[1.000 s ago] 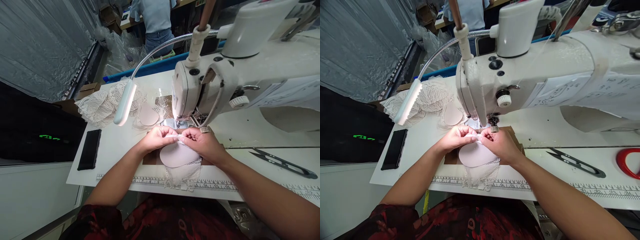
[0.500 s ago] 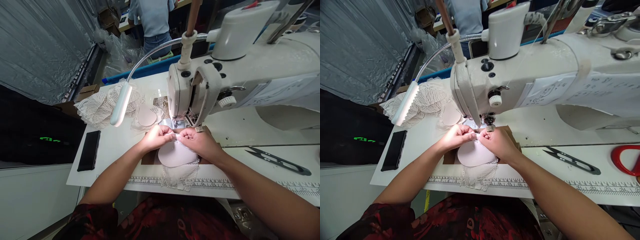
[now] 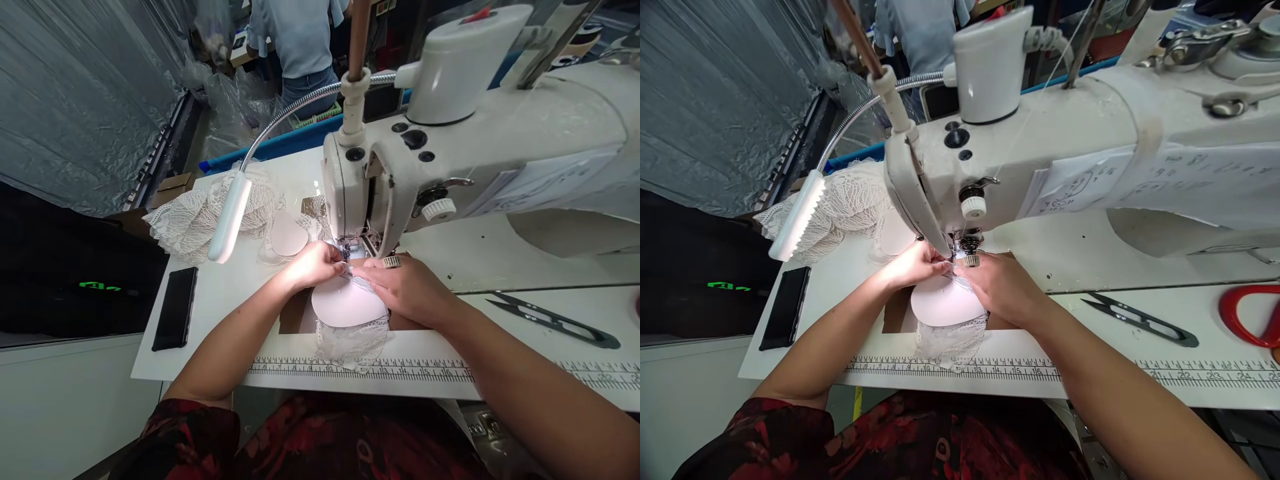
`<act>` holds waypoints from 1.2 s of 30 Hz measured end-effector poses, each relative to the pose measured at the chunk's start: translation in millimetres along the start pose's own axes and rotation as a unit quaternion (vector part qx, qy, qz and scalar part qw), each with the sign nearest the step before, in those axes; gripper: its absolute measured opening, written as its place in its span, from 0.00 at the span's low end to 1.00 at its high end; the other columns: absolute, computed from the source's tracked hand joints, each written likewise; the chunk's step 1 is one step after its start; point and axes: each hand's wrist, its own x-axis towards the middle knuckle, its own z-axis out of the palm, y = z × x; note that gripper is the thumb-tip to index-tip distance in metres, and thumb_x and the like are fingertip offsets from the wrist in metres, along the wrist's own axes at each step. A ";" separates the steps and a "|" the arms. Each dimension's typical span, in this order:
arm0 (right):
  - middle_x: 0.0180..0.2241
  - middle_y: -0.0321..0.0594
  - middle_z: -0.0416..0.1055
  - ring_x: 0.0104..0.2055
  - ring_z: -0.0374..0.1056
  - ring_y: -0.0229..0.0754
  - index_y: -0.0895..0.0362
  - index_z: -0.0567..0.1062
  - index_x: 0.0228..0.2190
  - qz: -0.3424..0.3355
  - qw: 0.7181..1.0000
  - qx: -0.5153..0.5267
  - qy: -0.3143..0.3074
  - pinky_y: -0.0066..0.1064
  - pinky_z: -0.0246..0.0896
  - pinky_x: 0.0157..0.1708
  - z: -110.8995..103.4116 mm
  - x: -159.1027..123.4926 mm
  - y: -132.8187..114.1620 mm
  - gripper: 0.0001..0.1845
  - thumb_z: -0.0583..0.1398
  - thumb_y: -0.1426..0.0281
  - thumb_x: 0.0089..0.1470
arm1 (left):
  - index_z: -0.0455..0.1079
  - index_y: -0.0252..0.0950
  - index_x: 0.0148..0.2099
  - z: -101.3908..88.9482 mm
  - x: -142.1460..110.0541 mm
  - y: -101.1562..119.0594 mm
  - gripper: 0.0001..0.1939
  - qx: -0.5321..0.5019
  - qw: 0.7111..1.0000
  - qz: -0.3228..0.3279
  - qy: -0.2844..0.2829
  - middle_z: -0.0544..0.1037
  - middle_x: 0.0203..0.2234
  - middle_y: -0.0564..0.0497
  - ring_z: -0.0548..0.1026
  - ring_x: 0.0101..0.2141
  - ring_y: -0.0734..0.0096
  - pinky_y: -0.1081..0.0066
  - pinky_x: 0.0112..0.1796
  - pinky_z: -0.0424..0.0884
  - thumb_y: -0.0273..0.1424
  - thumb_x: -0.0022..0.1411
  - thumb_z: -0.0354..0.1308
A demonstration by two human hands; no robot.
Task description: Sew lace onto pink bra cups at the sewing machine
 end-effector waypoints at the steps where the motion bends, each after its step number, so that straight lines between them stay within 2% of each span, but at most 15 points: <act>1: 0.27 0.39 0.70 0.27 0.59 0.38 0.55 0.77 0.36 -0.008 1.000 -0.017 -0.002 0.28 0.45 0.26 1.3 0.4 -0.2 0.17 0.48 0.73 0.58 | 0.69 0.32 0.24 0.3 0.5 0.3 0.11 0.000 1.000 -0.001 0.000 0.65 0.18 0.56 0.59 0.21 0.78 0.76 0.21 0.52 0.32 0.53 0.53; 3: 0.27 0.39 0.69 0.27 0.58 0.39 0.56 0.77 0.37 -0.019 0.998 -0.063 -0.011 0.29 0.45 0.27 3.6 1.5 -1.4 0.17 0.49 0.75 0.57 | 0.70 0.32 0.24 0.8 2.6 0.4 0.11 0.005 1.000 -0.002 0.001 0.64 0.17 0.56 0.60 0.21 0.78 0.76 0.21 0.53 0.33 0.53 0.53; 7: 0.26 0.39 0.69 0.28 0.58 0.40 0.55 0.76 0.33 -0.016 0.988 -0.148 -0.030 0.32 0.45 0.29 7.8 2.3 -5.5 0.15 0.51 0.79 0.54 | 0.71 0.32 0.26 -3.3 5.4 -2.6 0.11 0.032 0.999 0.014 -0.010 0.66 0.18 0.56 0.62 0.21 0.77 0.76 0.22 0.55 0.33 0.54 0.53; 9: 0.27 0.39 0.70 0.28 0.57 0.40 0.55 0.77 0.34 -0.003 0.987 -0.159 -0.038 0.32 0.45 0.29 9.5 1.9 -7.0 0.15 0.52 0.79 0.53 | 0.71 0.32 0.28 -8.2 0.6 -4.3 0.10 0.066 0.998 0.022 0.009 0.67 0.18 0.56 0.63 0.21 0.76 0.75 0.23 0.56 0.33 0.56 0.53; 11: 0.28 0.40 0.70 0.29 0.58 0.41 0.55 0.77 0.37 0.010 0.986 -0.160 -0.050 0.32 0.46 0.30 10.8 1.4 -7.7 0.15 0.52 0.78 0.54 | 0.72 0.32 0.33 -12.0 -10.8 -3.7 0.09 0.116 0.989 0.032 0.085 0.70 0.21 0.54 0.65 0.23 0.75 0.75 0.24 0.59 0.33 0.58 0.53; 13: 0.29 0.41 0.71 0.30 0.59 0.41 0.55 0.77 0.37 0.014 0.986 -0.155 -0.061 0.32 0.46 0.30 11.5 1.2 -8.0 0.16 0.52 0.78 0.54 | 0.71 0.33 0.38 -11.1 -26.7 0.7 0.10 0.168 0.967 0.061 0.180 0.73 0.27 0.51 0.69 0.27 0.72 0.73 0.28 0.64 0.33 0.60 0.52; 15: 0.30 0.41 0.72 0.31 0.60 0.42 0.56 0.77 0.37 0.016 0.987 -0.149 -0.057 0.32 0.46 0.30 11.8 1.2 -8.6 0.15 0.52 0.77 0.55 | 0.71 0.33 0.42 -2.9 -42.4 7.5 0.11 0.214 0.944 0.118 0.220 0.75 0.33 0.47 0.71 0.34 0.68 0.69 0.34 0.68 0.31 0.63 0.49; 17: 0.30 0.41 0.72 0.29 0.59 0.41 0.57 0.77 0.37 0.016 0.988 -0.146 -0.045 0.32 0.44 0.29 12.3 1.0 -9.6 0.15 0.52 0.76 0.55 | 0.71 0.32 0.44 11.3 -52.6 12.7 0.14 0.256 0.930 0.179 0.191 0.75 0.36 0.44 0.72 0.38 0.65 0.66 0.40 0.70 0.29 0.66 0.46; 19: 0.28 0.41 0.72 0.27 0.58 0.41 0.58 0.77 0.37 0.011 0.988 -0.151 -0.028 0.33 0.42 0.28 13.0 0.5 -10.8 0.14 0.52 0.75 0.56 | 0.70 0.29 0.46 27.3 -55.5 12.7 0.15 0.295 0.919 0.211 0.154 0.76 0.39 0.41 0.73 0.40 0.63 0.64 0.42 0.71 0.28 0.67 0.43; 23: 0.27 0.40 0.72 0.26 0.57 0.40 0.58 0.77 0.37 -0.002 0.986 -0.165 -0.004 0.33 0.40 0.28 15.2 -0.9 -12.5 0.15 0.51 0.76 0.56 | 0.68 0.24 0.50 45.7 -49.3 -0.6 0.18 0.334 0.904 0.206 0.167 0.73 0.46 0.35 0.71 0.46 0.56 0.57 0.45 0.71 0.30 0.67 0.44; 28: 0.28 0.40 0.73 0.28 0.58 0.40 0.58 0.77 0.38 0.003 0.985 -0.174 0.011 0.33 0.39 0.27 16.4 -0.7 -15.2 0.15 0.52 0.75 0.56 | 0.65 0.25 0.54 40.3 -46.0 -12.9 0.20 0.327 0.909 0.203 0.161 0.69 0.54 0.36 0.68 0.52 0.53 0.55 0.49 0.69 0.33 0.66 0.46; 36: 0.33 0.39 0.75 0.29 0.61 0.40 0.57 0.77 0.38 0.036 0.984 -0.175 -0.022 0.33 0.40 0.28 14.2 0.9 -20.6 0.15 0.53 0.77 0.54 | 0.60 0.28 0.60 27.3 -40.1 -15.5 0.25 0.330 0.911 0.221 0.109 0.66 0.56 0.35 0.66 0.53 0.53 0.54 0.50 0.66 0.36 0.66 0.44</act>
